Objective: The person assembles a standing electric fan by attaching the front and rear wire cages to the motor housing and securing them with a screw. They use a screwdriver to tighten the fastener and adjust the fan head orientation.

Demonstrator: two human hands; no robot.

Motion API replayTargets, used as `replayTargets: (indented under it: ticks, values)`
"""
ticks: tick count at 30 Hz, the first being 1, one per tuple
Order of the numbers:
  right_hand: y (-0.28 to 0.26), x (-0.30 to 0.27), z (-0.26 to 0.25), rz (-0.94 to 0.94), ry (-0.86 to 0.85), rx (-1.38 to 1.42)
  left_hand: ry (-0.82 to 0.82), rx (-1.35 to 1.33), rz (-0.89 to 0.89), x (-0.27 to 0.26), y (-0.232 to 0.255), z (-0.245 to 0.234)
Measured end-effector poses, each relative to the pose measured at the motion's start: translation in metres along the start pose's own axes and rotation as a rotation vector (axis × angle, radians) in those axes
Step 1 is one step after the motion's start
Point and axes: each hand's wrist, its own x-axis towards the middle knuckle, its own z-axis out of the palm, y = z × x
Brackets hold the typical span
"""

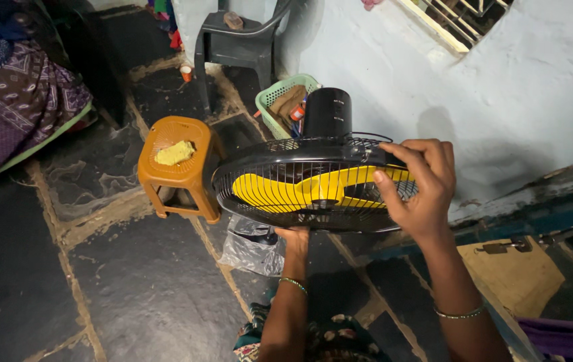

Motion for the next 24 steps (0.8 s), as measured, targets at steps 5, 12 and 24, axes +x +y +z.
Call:
replayTargets:
  ticks: [5, 12, 24]
  values:
    - [0.000, 0.003, 0.003, -0.020, 0.020, 0.010, 0.140, 0.079, -0.030, -0.008, 0.004, 0.005]
    - [-0.003, 0.001, 0.000, -0.010, 0.007, -0.007, 0.125, 0.077, -0.023, -0.014, 0.004, 0.019]
    - [-0.011, -0.007, 0.007, -0.007, 0.052, -0.213, 0.089, 0.141, -0.050, -0.004, 0.004, 0.004]
